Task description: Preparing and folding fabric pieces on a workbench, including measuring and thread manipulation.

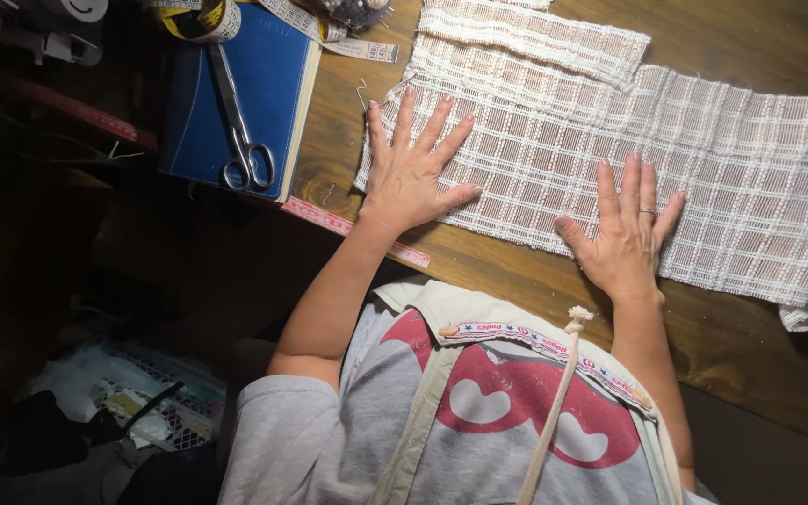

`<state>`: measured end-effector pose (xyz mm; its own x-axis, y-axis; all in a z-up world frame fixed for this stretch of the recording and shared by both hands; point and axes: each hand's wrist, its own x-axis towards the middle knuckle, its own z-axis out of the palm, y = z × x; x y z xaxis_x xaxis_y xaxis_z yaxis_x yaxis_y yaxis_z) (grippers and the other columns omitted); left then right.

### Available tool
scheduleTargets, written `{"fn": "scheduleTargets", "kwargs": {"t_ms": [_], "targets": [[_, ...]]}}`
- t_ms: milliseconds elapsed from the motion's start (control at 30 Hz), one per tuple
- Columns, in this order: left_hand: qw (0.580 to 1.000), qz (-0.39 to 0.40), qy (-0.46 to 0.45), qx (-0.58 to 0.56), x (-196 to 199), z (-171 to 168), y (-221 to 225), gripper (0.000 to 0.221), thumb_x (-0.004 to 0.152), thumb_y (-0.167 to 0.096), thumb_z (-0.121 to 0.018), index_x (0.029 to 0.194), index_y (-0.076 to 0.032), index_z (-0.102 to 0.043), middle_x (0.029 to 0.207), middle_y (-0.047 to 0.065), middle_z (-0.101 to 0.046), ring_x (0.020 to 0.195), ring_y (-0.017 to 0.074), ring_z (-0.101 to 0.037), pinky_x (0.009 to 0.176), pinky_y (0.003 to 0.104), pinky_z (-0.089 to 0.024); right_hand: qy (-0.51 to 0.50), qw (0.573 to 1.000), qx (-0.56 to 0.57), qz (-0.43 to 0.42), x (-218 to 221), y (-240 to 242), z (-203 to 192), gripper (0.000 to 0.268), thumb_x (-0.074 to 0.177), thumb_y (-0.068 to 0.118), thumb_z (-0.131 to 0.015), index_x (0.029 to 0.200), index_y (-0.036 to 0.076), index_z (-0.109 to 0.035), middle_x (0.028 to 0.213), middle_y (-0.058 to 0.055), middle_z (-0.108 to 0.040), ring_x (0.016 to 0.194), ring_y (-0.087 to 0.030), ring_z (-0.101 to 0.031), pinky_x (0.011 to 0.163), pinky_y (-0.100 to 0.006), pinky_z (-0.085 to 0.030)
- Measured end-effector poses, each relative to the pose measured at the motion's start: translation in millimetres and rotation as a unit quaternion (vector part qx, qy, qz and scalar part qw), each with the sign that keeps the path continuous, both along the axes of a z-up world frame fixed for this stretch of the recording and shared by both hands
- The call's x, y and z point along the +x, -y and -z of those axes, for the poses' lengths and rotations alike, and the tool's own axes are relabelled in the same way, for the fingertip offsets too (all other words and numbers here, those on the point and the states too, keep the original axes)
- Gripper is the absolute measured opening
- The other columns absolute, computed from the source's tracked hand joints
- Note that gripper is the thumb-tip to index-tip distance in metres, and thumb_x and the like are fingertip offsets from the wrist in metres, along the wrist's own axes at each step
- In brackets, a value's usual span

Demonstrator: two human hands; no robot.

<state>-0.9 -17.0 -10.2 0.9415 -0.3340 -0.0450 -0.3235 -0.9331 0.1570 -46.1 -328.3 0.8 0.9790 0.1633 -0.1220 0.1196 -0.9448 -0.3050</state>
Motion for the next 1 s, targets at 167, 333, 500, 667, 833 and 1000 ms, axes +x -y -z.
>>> {"fn": "scheduleTargets", "kwargs": {"t_ms": [167,333,500,667,833,1000], "targets": [[0.999,0.0,0.04,-0.014,-1.1,-0.3,0.4,0.088,0.091,-0.087,-0.035,0.162,-0.035,-0.031,0.17,0.004,-0.026,0.154,0.0465,-0.012,0.115,0.078,-0.001,0.01,1.0,0.003,-0.003,-0.6,0.5,0.8,0.1,0.092,0.085,-0.023,0.166,0.018,-0.023,0.173,-0.016,-0.008,0.16,-0.032,-0.003,0.12,-0.065,0.012],[1.0,-0.002,0.0,-0.006,0.1,-1.8,0.7,0.091,0.089,-0.089,-0.031,0.163,-0.035,-0.024,0.171,0.003,-0.018,0.155,0.046,-0.007,0.115,0.078,0.004,0.001,1.0,-0.001,0.002,-0.5,-0.8,-1.0,0.097,0.092,0.083,-0.023,0.166,0.021,-0.02,0.174,-0.015,-0.006,0.161,-0.032,-0.003,0.12,-0.064,0.011],[1.0,-0.001,-0.005,-0.006,0.7,-2.0,0.5,0.092,0.089,-0.089,-0.029,0.163,-0.036,-0.022,0.172,0.003,-0.017,0.155,0.0459,-0.006,0.115,0.078,0.005,-0.003,1.0,0.001,0.003,0.1,-1.2,-1.6,0.101,0.09,0.086,-0.02,0.166,0.019,-0.021,0.174,-0.014,-0.004,0.161,-0.031,-0.001,0.12,-0.063,0.013],[1.0,-0.002,-0.02,-0.007,1.9,-1.5,0.2,0.094,0.088,-0.09,-0.028,0.164,-0.036,-0.02,0.172,0.003,-0.014,0.156,0.0457,-0.006,0.115,0.077,0.006,-0.009,1.0,-0.004,0.008,0.6,-1.3,-0.2,0.104,0.088,0.088,-0.017,0.166,0.02,-0.02,0.174,-0.012,-0.003,0.161,-0.03,-0.001,0.12,-0.063,0.013],[1.0,-0.001,-0.007,-0.004,0.9,-2.8,0.7,0.093,0.089,-0.09,-0.025,0.163,-0.035,-0.023,0.172,0.004,-0.016,0.156,0.0462,-0.008,0.115,0.077,0.005,0.011,1.0,-0.002,-0.001,-1.2,-0.5,0.7,0.097,0.093,0.083,-0.024,0.166,0.019,-0.022,0.174,-0.015,-0.007,0.16,-0.034,-0.005,0.12,-0.065,0.01],[1.0,-0.002,-0.015,-0.004,0.6,-2.3,1.0,0.092,0.089,-0.089,-0.031,0.163,-0.036,-0.022,0.172,0.003,-0.015,0.156,0.0458,-0.006,0.115,0.078,0.006,0.014,1.0,0.004,-0.002,-2.1,0.1,0.8,0.098,0.093,0.082,-0.026,0.166,0.017,-0.025,0.173,-0.017,-0.01,0.16,-0.033,-0.005,0.12,-0.065,0.01]]}}
